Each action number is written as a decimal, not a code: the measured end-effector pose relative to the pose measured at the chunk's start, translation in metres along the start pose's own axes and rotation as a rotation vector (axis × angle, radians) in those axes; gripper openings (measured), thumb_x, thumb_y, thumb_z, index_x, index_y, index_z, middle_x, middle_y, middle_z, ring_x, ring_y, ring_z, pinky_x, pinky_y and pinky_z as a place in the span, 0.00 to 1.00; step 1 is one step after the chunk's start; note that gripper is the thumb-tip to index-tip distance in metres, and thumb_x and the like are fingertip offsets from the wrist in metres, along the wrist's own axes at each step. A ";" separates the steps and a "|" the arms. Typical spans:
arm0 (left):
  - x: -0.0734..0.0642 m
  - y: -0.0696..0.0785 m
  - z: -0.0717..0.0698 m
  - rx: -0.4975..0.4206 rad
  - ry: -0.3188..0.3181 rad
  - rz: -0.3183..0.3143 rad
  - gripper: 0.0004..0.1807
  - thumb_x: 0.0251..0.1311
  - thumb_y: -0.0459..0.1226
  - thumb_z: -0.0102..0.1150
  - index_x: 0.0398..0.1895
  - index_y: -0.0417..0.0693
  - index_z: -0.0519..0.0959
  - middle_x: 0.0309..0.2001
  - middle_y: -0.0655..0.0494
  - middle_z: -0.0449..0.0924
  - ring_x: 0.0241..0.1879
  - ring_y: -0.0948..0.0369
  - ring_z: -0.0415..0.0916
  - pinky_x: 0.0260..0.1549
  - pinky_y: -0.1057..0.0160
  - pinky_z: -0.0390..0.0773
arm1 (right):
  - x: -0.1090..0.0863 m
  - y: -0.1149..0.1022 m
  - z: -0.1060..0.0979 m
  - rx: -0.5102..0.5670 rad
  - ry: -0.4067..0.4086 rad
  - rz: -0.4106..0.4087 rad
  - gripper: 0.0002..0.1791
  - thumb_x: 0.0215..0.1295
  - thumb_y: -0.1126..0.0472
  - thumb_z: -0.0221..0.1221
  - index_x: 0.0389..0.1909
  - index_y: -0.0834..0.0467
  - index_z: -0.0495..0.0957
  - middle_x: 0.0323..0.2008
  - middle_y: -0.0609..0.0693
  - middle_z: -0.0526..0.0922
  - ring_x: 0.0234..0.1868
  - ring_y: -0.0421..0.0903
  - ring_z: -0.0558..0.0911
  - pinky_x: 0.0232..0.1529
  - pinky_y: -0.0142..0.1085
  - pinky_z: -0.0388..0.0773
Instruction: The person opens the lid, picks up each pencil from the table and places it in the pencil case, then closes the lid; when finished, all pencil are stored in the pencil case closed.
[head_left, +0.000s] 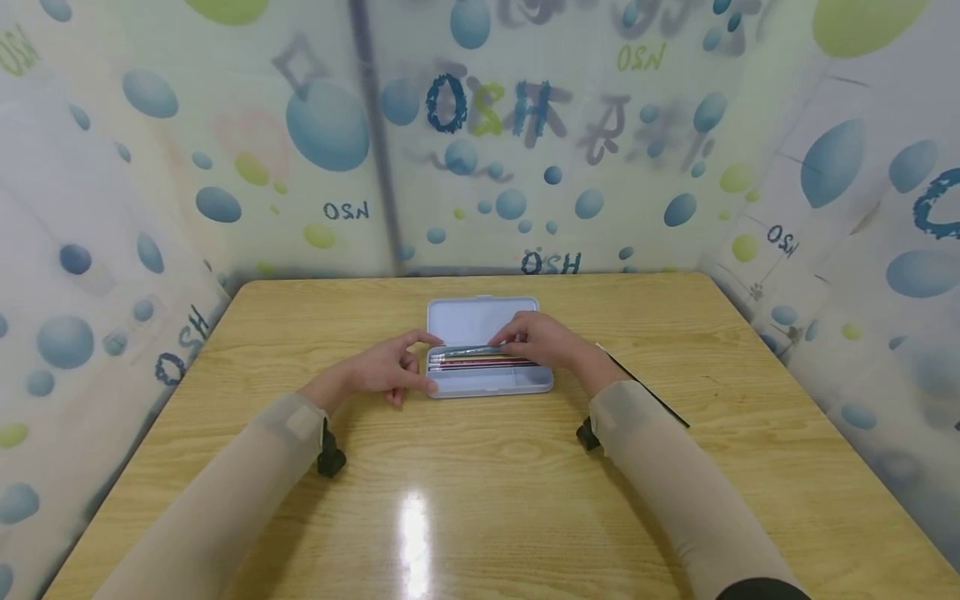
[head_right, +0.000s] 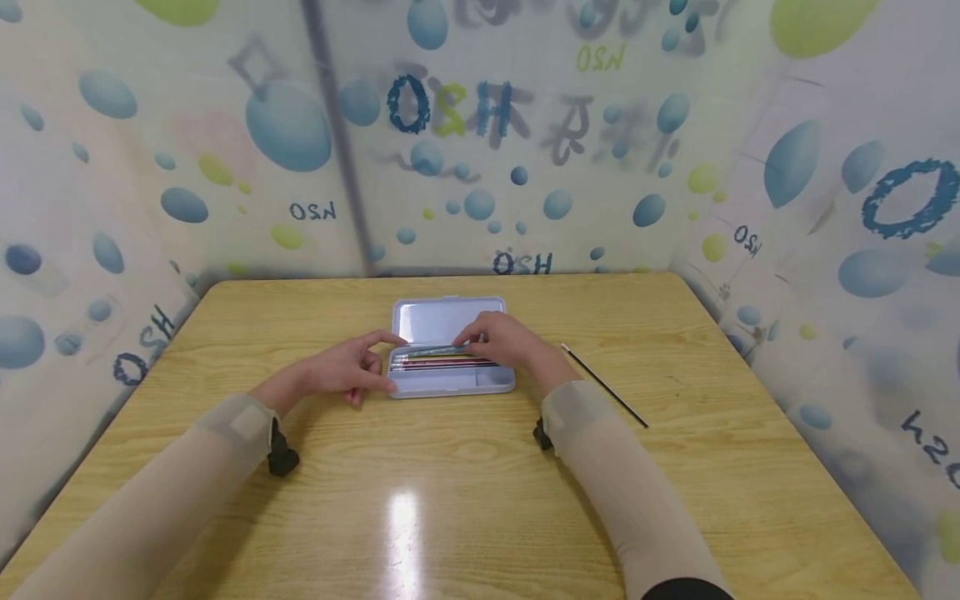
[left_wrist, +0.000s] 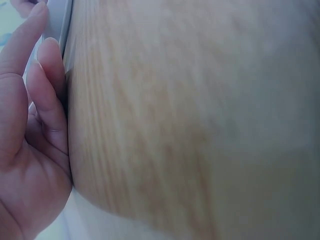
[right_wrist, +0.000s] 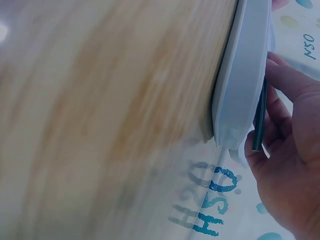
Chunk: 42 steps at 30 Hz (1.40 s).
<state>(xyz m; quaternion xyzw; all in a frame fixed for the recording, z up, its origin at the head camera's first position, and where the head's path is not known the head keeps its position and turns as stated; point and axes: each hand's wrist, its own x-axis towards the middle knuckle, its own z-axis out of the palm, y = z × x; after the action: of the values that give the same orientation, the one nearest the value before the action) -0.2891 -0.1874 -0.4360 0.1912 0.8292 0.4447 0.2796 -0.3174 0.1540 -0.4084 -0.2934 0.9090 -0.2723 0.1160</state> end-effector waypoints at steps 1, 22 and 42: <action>0.000 0.000 0.000 0.002 0.002 -0.002 0.46 0.67 0.48 0.79 0.83 0.62 0.61 0.27 0.54 0.76 0.16 0.59 0.75 0.20 0.66 0.77 | 0.000 0.000 0.000 0.001 0.000 0.003 0.12 0.82 0.58 0.64 0.57 0.48 0.92 0.51 0.50 0.85 0.48 0.47 0.80 0.53 0.42 0.81; -0.002 0.002 0.002 -0.004 0.009 -0.007 0.47 0.66 0.48 0.79 0.83 0.64 0.61 0.27 0.54 0.75 0.16 0.59 0.74 0.21 0.65 0.77 | -0.074 0.040 -0.032 0.129 0.092 0.111 0.38 0.70 0.45 0.75 0.77 0.53 0.76 0.63 0.57 0.81 0.57 0.53 0.80 0.61 0.48 0.81; -0.001 0.002 0.001 0.005 0.011 -0.008 0.47 0.65 0.48 0.80 0.82 0.66 0.62 0.28 0.53 0.77 0.17 0.58 0.76 0.21 0.64 0.78 | -0.162 0.102 -0.073 0.135 0.046 0.173 0.21 0.73 0.57 0.73 0.60 0.58 0.79 0.50 0.54 0.83 0.48 0.46 0.81 0.52 0.36 0.81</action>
<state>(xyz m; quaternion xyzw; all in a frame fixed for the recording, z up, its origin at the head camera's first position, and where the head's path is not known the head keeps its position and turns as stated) -0.2874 -0.1862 -0.4342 0.1859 0.8325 0.4426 0.2764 -0.2632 0.3512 -0.3976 -0.1991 0.9130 -0.3284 0.1373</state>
